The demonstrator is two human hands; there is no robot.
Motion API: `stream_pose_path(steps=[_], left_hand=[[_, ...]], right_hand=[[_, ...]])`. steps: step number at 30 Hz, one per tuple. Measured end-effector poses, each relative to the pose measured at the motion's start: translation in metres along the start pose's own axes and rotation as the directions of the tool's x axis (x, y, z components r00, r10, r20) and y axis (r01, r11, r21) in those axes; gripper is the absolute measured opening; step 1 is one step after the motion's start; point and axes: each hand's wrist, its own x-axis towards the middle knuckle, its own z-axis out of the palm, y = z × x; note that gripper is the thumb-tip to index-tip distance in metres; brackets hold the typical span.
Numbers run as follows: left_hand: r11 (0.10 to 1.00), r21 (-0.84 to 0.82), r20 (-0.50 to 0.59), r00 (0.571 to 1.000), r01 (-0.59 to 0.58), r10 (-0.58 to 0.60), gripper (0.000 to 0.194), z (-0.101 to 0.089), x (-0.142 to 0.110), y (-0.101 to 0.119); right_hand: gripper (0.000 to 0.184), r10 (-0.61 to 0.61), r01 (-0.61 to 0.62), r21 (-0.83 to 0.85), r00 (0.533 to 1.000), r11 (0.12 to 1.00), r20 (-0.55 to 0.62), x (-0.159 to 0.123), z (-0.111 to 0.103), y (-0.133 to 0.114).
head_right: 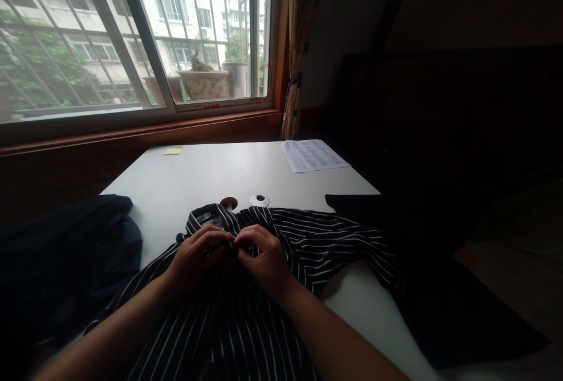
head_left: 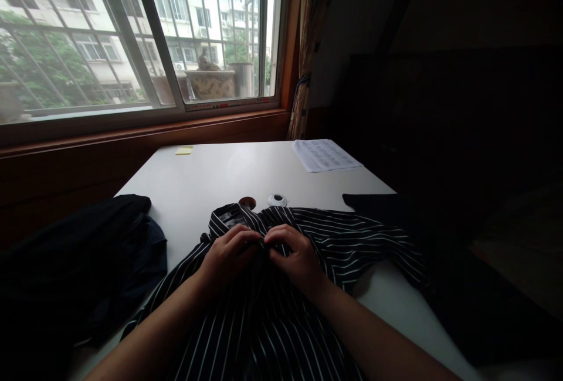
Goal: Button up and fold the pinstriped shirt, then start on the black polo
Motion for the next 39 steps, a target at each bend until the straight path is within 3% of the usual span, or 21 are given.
stream_pose_path(steps=[15, 23, 39], left_hand=[[0.997, 0.052, 0.002, 0.999, -0.050, 0.050, 0.015, -0.0022, 0.0007, 0.0017], [0.994, 0.085, 0.030, 0.997, -0.067, 0.065, 0.016, -0.0023, -0.0003, 0.0002], [0.982, 0.142, 0.085, 0.990, -0.121, 0.110, 0.011, -0.0009, -0.0020, 0.0010]], right_hand=[[0.025, -0.020, 0.020, -0.052, 1.000, 0.998, 0.011, -0.0020, 0.0007, -0.0013], [0.026, -0.004, 0.004, -0.002, 0.997, 1.000, 0.076, -0.0023, -0.0020, -0.0021], [0.006, 0.167, -0.162, -0.060, 0.981, 0.985, 0.094, 0.0002, -0.0020, 0.0049]])
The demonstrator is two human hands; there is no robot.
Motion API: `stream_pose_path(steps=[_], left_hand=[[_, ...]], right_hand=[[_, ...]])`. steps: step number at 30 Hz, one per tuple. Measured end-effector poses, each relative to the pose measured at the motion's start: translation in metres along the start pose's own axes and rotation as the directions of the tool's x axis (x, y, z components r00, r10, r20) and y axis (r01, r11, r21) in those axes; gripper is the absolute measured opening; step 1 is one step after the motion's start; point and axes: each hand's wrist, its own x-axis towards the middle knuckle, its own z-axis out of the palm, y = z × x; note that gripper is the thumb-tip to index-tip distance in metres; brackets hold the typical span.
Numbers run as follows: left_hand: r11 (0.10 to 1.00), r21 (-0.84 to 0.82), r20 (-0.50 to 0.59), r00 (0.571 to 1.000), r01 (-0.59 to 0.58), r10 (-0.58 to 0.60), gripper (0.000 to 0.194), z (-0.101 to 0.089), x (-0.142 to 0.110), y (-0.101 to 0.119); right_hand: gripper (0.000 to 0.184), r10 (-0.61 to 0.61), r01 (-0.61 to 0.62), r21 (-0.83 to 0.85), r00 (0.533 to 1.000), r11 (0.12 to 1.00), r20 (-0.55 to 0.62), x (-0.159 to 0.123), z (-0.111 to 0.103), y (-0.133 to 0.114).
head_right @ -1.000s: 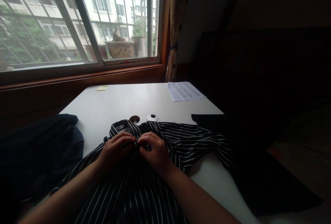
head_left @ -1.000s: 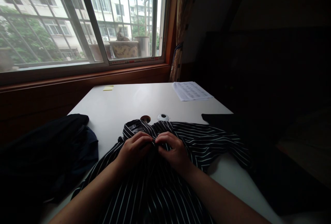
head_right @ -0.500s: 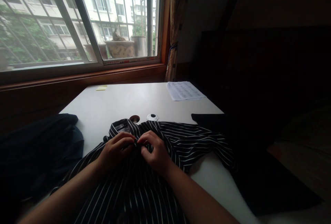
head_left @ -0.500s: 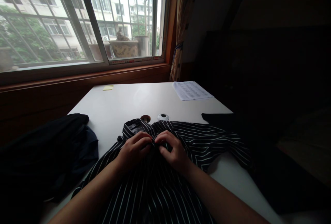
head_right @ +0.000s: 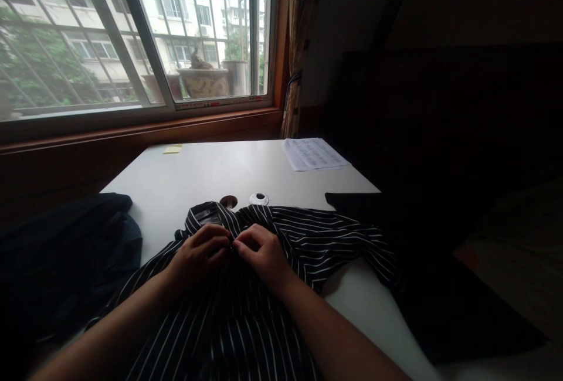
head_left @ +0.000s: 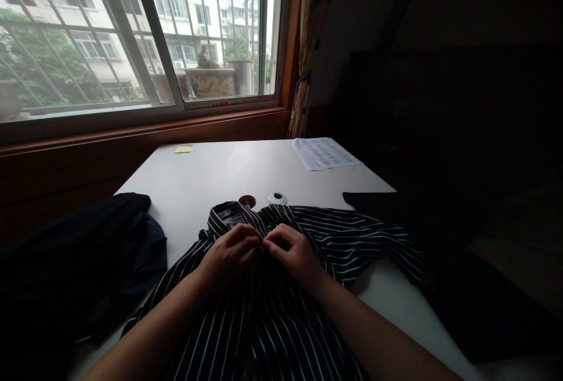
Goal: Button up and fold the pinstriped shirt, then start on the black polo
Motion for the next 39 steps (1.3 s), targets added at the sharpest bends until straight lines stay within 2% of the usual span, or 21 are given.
stream_pose_path(steps=[4, 6, 10, 12, 17, 24, 28, 32, 34, 39], left_hand=[[0.990, -0.078, 0.024, 0.993, 0.114, -0.113, 0.015, 0.000, -0.004, -0.003], [0.968, -0.134, 0.063, 0.976, 0.214, -0.207, 0.016, -0.001, -0.005, -0.002], [0.849, -0.220, 0.167, 0.876, 0.480, -0.452, 0.016, -0.005, -0.001, 0.004], [0.829, -0.228, 0.205, 0.857, 0.511, -0.472, 0.016, -0.007, 0.000, 0.006], [0.853, -0.235, 0.217, 0.881, 0.466, -0.421, 0.017, -0.009, 0.000, 0.007], [0.848, -0.244, 0.184, 0.881, 0.471, -0.436, 0.013, -0.009, 0.001, 0.008], [0.917, -0.176, 0.134, 0.931, 0.359, -0.339, 0.012, -0.009, 0.001, 0.007], [0.985, -0.057, 0.080, 0.984, 0.166, -0.161, 0.015, -0.007, -0.002, 0.002], [0.995, -0.013, 0.063, 0.993, 0.100, -0.099, 0.015, -0.005, -0.005, -0.001], [0.997, 0.031, 0.042, 0.997, 0.071, -0.072, 0.013, -0.002, -0.009, -0.005]], right_hand=[[0.006, 0.064, -0.065, 0.033, 0.997, 0.997, 0.031, 0.001, -0.001, 0.001], [0.008, 0.116, -0.119, 0.053, 0.991, 0.991, 0.064, 0.001, -0.001, 0.001], [0.010, 0.203, -0.215, 0.089, 0.971, 0.973, 0.128, 0.002, 0.000, 0.002], [0.011, 0.220, -0.234, 0.093, 0.965, 0.968, 0.145, 0.002, -0.001, 0.001], [0.015, 0.241, -0.260, 0.103, 0.956, 0.960, 0.168, 0.002, -0.002, 0.001], [0.016, 0.311, -0.355, 0.205, 0.925, 0.912, 0.220, 0.003, -0.001, 0.003], [0.017, 0.326, -0.375, 0.245, 0.920, 0.894, 0.219, 0.004, -0.001, 0.002], [0.018, 0.341, -0.394, 0.289, 0.915, 0.873, 0.218, 0.004, -0.001, 0.001], [0.018, 0.342, -0.396, 0.300, 0.914, 0.868, 0.216, 0.004, -0.001, 0.000], [0.018, 0.338, -0.390, 0.308, 0.918, 0.868, 0.209, 0.004, -0.001, 0.000]])
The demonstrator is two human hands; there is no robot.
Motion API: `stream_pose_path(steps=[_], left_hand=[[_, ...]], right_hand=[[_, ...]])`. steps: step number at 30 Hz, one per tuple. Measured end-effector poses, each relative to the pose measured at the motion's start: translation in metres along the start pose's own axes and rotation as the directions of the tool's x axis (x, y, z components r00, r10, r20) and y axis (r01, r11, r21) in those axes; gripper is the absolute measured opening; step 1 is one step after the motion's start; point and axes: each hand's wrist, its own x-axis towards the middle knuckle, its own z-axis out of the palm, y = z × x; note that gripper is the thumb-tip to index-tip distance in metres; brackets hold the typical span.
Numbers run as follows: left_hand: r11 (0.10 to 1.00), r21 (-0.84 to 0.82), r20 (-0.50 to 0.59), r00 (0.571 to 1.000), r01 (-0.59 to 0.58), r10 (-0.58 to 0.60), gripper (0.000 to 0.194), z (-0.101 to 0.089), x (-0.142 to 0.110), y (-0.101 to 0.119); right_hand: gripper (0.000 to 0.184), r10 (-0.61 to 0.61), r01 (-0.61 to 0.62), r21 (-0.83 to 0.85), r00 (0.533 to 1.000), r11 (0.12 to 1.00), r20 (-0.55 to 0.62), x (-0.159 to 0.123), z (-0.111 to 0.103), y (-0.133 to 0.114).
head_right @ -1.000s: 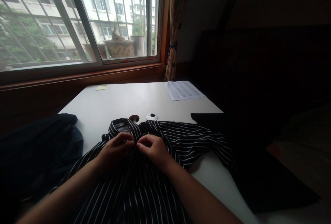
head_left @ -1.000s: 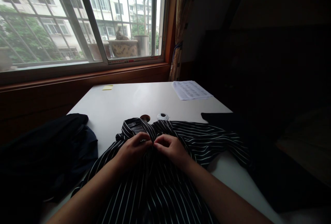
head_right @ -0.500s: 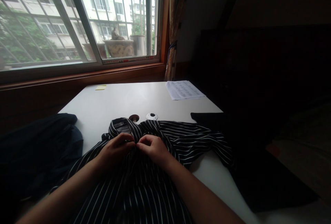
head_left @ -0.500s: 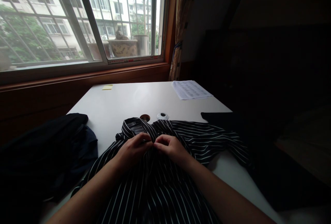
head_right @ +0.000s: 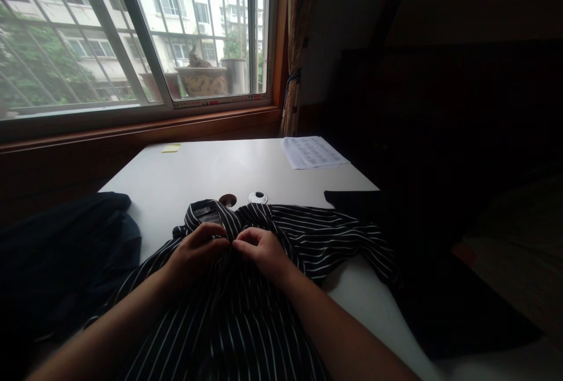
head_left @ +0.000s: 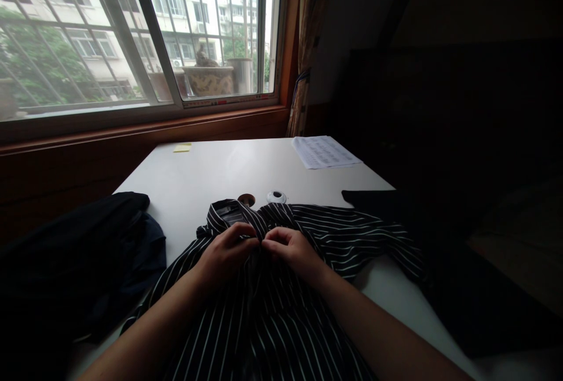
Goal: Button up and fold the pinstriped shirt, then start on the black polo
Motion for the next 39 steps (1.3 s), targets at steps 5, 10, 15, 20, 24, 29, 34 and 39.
stream_pose_path(steps=[5, 10, 15, 20, 24, 29, 34, 39], left_hand=[[0.999, 0.020, -0.018, 0.999, -0.050, 0.050, 0.012, 0.000, 0.000, -0.002], [0.994, 0.038, -0.040, 0.994, -0.099, 0.101, 0.014, 0.000, 0.003, -0.001], [0.997, -0.030, -0.015, 0.998, -0.064, 0.063, 0.019, -0.005, 0.008, 0.006], [0.996, -0.072, -0.033, 0.999, -0.045, 0.043, 0.015, -0.006, 0.010, 0.006], [0.994, -0.103, -0.061, 0.998, -0.027, 0.021, 0.007, -0.003, 0.011, 0.006], [0.991, -0.133, -0.073, 0.997, -0.012, 0.002, 0.011, -0.002, 0.011, 0.007], [0.988, -0.152, -0.070, 0.997, 0.013, -0.024, 0.018, -0.001, 0.010, 0.004], [0.976, -0.202, -0.074, 0.992, 0.082, -0.098, 0.026, -0.004, 0.009, 0.005]], right_hand=[[0.020, 0.004, -0.004, 0.016, 1.000, 1.000, 0.003, 0.001, -0.002, 0.002], [0.023, -0.003, 0.002, 0.036, 1.000, 0.999, 0.006, 0.001, -0.003, 0.003], [0.024, -0.006, 0.006, 0.066, 1.000, 0.998, 0.010, 0.000, -0.003, 0.003], [0.025, -0.011, 0.011, 0.047, 1.000, 0.999, 0.008, -0.001, -0.003, 0.001], [0.023, -0.021, 0.020, 0.035, 1.000, 0.999, 0.015, -0.001, -0.002, 0.000], [0.022, -0.034, 0.034, 0.010, 0.999, 0.999, 0.008, -0.001, -0.002, 0.003], [0.023, -0.045, 0.044, 0.011, 0.999, 0.999, 0.019, 0.000, -0.002, 0.004], [0.023, -0.045, 0.045, 0.020, 0.999, 0.999, 0.012, -0.001, -0.002, 0.001]])
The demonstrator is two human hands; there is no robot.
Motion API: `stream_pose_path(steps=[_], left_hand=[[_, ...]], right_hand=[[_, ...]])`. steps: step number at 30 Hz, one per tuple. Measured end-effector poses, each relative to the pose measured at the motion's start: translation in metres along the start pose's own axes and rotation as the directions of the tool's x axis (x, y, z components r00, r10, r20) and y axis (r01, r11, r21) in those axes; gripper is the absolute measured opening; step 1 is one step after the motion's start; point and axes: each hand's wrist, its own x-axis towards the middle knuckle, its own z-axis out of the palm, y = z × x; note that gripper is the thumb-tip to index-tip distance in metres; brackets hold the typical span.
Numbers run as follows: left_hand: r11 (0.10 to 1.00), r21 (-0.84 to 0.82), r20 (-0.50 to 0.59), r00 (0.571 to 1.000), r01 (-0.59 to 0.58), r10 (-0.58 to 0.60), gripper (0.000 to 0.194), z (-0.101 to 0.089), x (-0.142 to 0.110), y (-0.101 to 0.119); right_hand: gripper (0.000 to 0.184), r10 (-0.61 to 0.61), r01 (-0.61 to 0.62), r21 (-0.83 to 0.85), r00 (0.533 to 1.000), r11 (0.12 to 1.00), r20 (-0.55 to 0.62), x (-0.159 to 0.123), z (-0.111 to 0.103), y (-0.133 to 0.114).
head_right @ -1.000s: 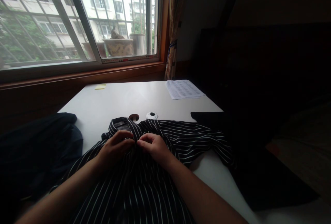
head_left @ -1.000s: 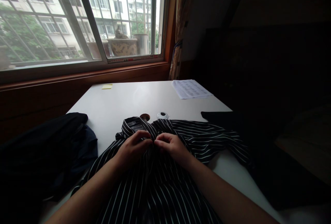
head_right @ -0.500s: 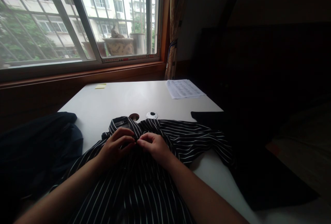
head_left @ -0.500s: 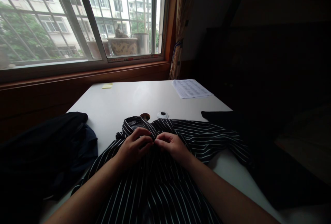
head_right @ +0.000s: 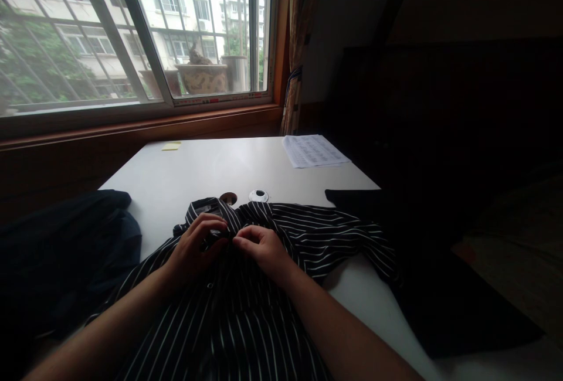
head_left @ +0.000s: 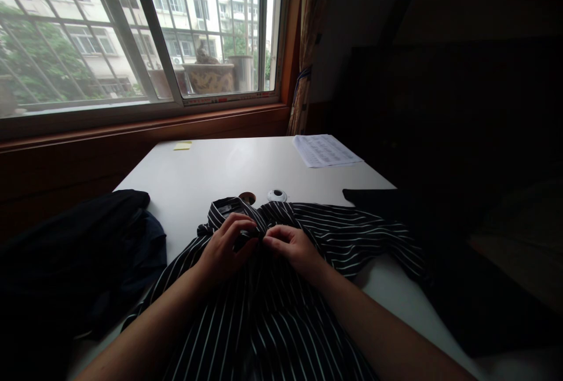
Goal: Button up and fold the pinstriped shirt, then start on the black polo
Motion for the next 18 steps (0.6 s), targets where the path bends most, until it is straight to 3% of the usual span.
stream_pose_path(steps=[5, 10, 18], left_hand=[[1.000, 0.015, 0.008, 1.000, 0.018, -0.018, 0.034, -0.0037, -0.0014, 0.0003], [0.994, 0.045, -0.046, 0.994, 0.099, -0.097, 0.025, -0.0011, -0.0026, -0.0042], [0.894, -0.333, 0.030, 0.951, 0.300, -0.308, 0.030, -0.0057, -0.0014, -0.0068]], right_hand=[[0.027, 0.013, -0.011, 0.032, 0.998, 0.999, -0.056, 0.0006, -0.0015, 0.0011], [0.026, -0.032, 0.036, 0.029, 0.993, 0.999, -0.112, 0.0015, -0.0003, 0.0050], [0.024, -0.200, 0.164, -0.201, 0.964, 0.966, -0.176, 0.0001, 0.0035, 0.0056]])
